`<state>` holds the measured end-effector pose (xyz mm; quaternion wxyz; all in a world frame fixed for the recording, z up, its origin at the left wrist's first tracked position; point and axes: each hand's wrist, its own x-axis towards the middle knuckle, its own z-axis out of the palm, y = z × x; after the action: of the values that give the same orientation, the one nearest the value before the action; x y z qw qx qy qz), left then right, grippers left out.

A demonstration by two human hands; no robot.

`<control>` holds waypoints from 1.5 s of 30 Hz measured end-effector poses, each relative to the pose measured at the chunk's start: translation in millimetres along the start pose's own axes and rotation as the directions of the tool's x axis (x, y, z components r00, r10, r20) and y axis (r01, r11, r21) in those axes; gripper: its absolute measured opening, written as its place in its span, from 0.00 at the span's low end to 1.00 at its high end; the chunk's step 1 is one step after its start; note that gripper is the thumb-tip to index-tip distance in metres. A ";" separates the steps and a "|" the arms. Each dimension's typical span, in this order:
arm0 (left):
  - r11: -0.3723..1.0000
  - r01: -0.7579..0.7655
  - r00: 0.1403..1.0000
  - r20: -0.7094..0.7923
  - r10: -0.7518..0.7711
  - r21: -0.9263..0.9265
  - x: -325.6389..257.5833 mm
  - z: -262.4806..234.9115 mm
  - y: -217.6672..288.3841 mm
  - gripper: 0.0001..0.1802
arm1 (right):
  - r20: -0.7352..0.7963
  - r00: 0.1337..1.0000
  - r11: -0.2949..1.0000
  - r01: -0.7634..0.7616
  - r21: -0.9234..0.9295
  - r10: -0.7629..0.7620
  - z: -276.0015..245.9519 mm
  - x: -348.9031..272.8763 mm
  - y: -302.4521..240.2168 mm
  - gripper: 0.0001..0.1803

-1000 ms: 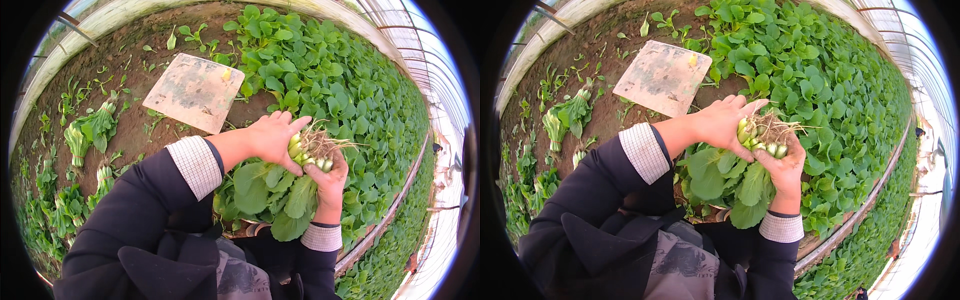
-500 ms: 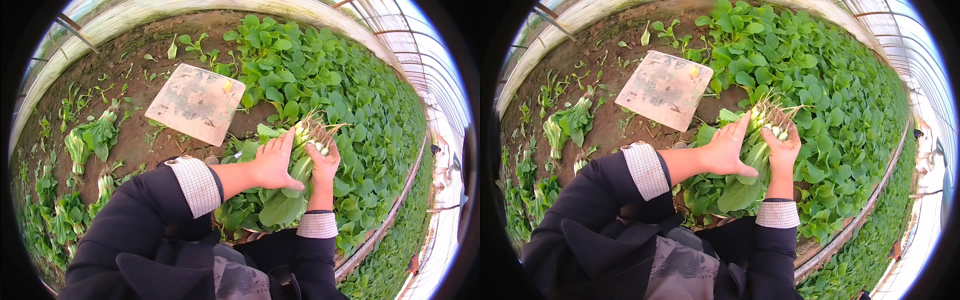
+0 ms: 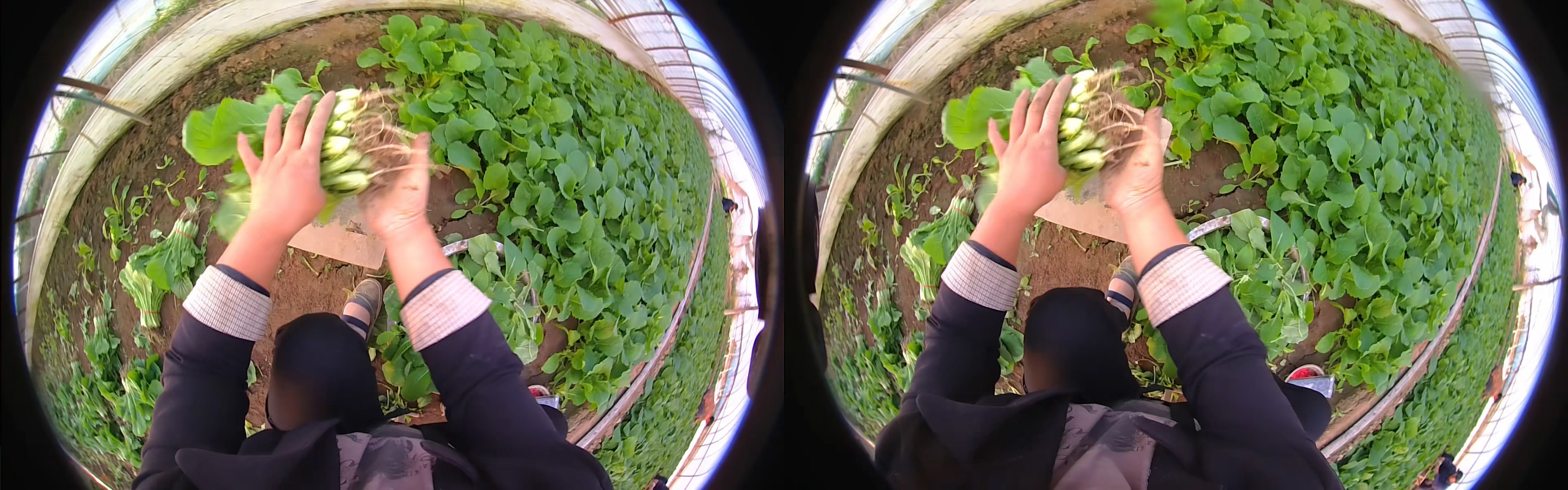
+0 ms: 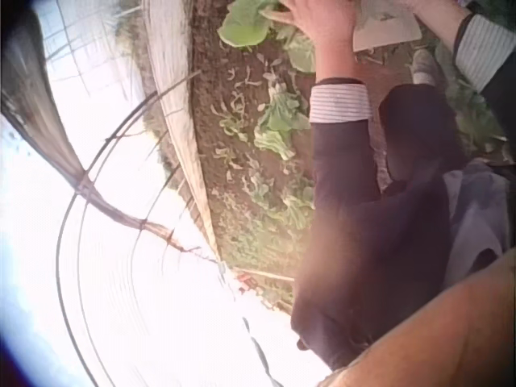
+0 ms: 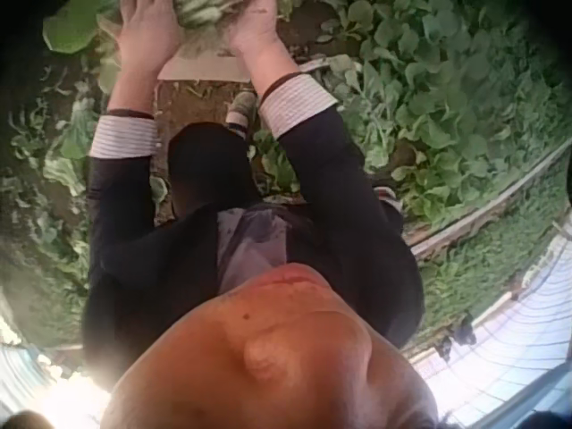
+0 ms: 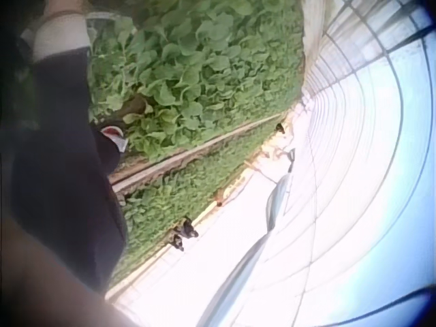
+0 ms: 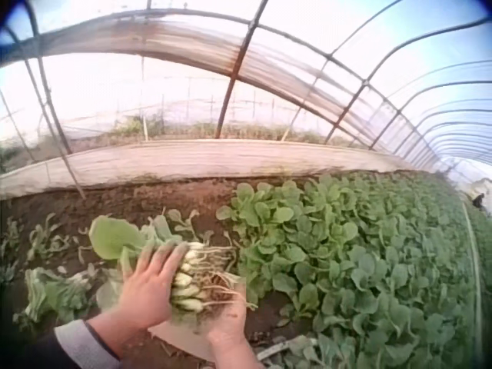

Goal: The person harvests leafy green vegetables from a greenhouse bed, pulls them from the soil, and places them into a basket. The person repeatedly gathers and arranges the harvested greens.

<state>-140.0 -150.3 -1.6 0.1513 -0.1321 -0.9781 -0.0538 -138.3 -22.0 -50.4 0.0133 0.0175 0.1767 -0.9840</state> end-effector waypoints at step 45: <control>0.933 -0.314 0.933 0.126 0.337 -0.173 14.6 201.5 62.6 0.51 | -0.487 0.858 0.910 -0.322 -0.261 0.164 -169.4 -1.0 -53.9 0.35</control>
<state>-193.0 -57.5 -184.1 0.0718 -0.3075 -0.9445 -0.0909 -134.0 87.5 -190.4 0.1003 0.2668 0.3349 -0.8981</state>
